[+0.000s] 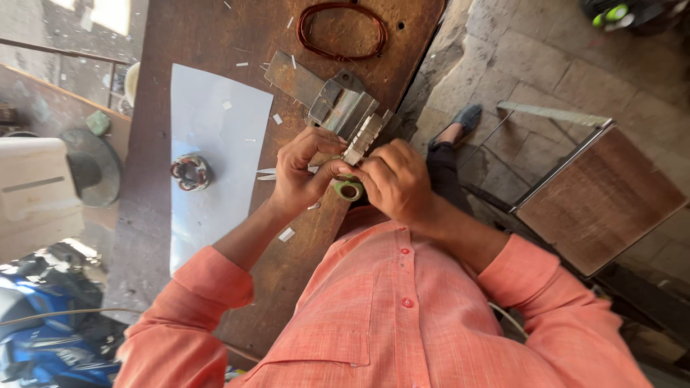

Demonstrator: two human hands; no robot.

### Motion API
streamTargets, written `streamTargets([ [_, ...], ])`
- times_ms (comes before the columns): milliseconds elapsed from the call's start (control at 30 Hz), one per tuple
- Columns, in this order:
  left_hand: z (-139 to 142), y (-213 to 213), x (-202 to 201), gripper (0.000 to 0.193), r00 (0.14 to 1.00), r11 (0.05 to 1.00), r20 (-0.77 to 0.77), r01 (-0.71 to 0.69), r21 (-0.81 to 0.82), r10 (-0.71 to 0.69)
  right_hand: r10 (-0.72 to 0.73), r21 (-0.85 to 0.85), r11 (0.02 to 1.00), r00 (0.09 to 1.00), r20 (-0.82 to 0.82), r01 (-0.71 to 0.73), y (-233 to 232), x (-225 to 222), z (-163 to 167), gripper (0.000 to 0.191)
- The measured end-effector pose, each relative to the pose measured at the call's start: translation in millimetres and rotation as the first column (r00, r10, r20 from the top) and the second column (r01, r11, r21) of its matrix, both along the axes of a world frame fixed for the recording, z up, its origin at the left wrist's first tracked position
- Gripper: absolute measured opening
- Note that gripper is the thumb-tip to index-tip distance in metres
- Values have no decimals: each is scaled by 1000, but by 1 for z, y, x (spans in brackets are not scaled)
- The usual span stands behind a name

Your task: The person winds copper wire around a motor stator component clamped in a vise, using both hands to guide the wire into slots. They cut the wire with scissors and continue winding, then sit on the floor to continue the task.

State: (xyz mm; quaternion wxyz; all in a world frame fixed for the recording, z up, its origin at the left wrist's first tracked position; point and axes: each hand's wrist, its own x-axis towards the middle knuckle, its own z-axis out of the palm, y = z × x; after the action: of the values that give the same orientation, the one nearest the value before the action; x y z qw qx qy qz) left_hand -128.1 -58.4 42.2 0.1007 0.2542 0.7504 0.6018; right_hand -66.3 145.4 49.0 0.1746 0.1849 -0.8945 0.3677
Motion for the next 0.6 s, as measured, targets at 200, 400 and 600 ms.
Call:
streamTargets([
  [200,14,-6,-6,41,999,1000,38,25,-9,-25,-99,-147,985,994,-38,93,34,-13,0,19],
  [400,21,1,-22,44,993,992,12,119,50,-120,-250,-380,823,871,424,422,74,-106,-38,26],
  [600,1,7,-27,34,970,980,184,132,148,-159,-101,-202,958,900,424,203,74,-37,-50,51],
])
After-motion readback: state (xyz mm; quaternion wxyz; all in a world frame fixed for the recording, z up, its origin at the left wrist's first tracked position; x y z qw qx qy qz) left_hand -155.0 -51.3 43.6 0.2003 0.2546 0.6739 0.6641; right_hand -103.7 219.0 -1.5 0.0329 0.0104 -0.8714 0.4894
